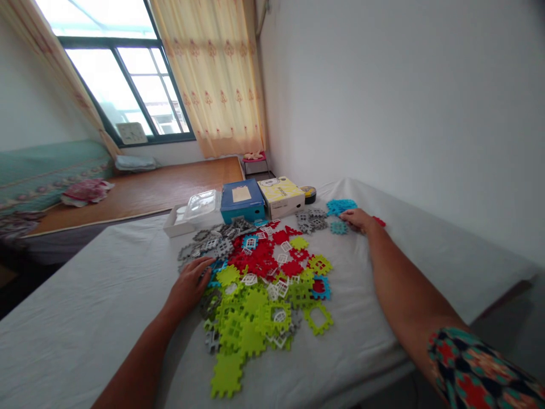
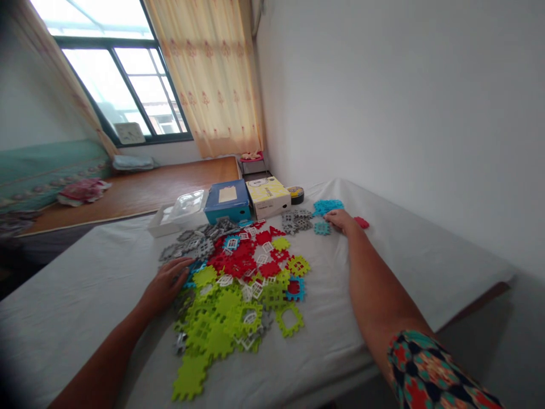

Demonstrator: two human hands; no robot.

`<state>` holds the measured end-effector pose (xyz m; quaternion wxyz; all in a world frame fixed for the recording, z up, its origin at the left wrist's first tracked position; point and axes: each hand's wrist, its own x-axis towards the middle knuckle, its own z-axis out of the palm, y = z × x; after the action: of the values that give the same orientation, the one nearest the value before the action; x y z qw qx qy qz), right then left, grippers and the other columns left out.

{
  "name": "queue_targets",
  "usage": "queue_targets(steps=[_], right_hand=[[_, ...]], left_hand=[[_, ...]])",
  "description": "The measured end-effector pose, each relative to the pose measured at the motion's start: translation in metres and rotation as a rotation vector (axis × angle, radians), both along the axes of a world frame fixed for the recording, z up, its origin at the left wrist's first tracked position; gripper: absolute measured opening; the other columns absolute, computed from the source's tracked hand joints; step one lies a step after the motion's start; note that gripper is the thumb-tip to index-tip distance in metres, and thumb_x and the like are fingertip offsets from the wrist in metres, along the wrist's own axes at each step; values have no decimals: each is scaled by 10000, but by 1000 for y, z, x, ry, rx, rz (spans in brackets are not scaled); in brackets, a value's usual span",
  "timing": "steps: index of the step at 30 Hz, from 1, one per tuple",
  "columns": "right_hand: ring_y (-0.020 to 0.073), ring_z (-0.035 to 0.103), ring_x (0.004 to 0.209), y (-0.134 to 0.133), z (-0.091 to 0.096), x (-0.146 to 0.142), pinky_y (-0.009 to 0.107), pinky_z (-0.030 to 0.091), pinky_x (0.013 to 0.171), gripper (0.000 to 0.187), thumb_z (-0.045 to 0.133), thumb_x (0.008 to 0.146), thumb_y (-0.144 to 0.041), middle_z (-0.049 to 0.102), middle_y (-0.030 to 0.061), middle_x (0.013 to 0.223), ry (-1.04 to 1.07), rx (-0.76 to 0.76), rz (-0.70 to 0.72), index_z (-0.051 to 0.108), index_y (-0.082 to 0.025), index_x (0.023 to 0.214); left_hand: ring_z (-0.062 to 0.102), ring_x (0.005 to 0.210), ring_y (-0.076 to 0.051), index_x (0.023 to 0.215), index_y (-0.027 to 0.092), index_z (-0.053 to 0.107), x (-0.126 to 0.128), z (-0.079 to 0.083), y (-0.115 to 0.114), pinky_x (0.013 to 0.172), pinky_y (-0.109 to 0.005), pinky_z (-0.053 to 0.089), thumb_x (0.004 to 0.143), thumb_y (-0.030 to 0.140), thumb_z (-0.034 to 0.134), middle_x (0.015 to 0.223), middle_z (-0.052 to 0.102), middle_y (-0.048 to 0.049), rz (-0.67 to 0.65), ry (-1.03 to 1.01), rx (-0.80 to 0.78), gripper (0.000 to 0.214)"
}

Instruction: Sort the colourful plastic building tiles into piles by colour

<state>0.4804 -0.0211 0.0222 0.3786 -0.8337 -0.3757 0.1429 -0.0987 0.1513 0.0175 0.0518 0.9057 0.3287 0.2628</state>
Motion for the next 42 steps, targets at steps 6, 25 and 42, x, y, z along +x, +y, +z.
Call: queue_targets(steps=[6, 25, 42], right_hand=[[233, 636, 826, 0, 16, -7, 337, 496, 752, 335, 713, 670, -473, 716, 97, 949, -33, -52, 261, 722, -194, 854], [271, 594, 1041, -1, 9, 9, 391, 435, 923, 446, 692, 718, -466, 668, 132, 1124, -348, 43, -211, 662, -171, 1052], [186, 651, 788, 41, 56, -148, 313, 503, 759, 308, 667, 754, -451, 728, 43, 880, -56, 93, 873, 722, -193, 912]], left_hand=[[571, 1136, -248, 1163, 220, 647, 2, 3, -3, 1022, -448, 445, 917, 462, 388, 1196, 638, -88, -3, 0, -8, 431], [577, 1120, -245, 1154, 228, 648, 0, 0, 0, 1014, -455, 451, 917, 466, 385, 1184, 642, -88, -11, 0, 7, 427], [549, 1141, -248, 1164, 201, 642, 4, 4, -9, 1030, -452, 427, 924, 417, 368, 1205, 621, -99, 12, 5, -32, 424]])
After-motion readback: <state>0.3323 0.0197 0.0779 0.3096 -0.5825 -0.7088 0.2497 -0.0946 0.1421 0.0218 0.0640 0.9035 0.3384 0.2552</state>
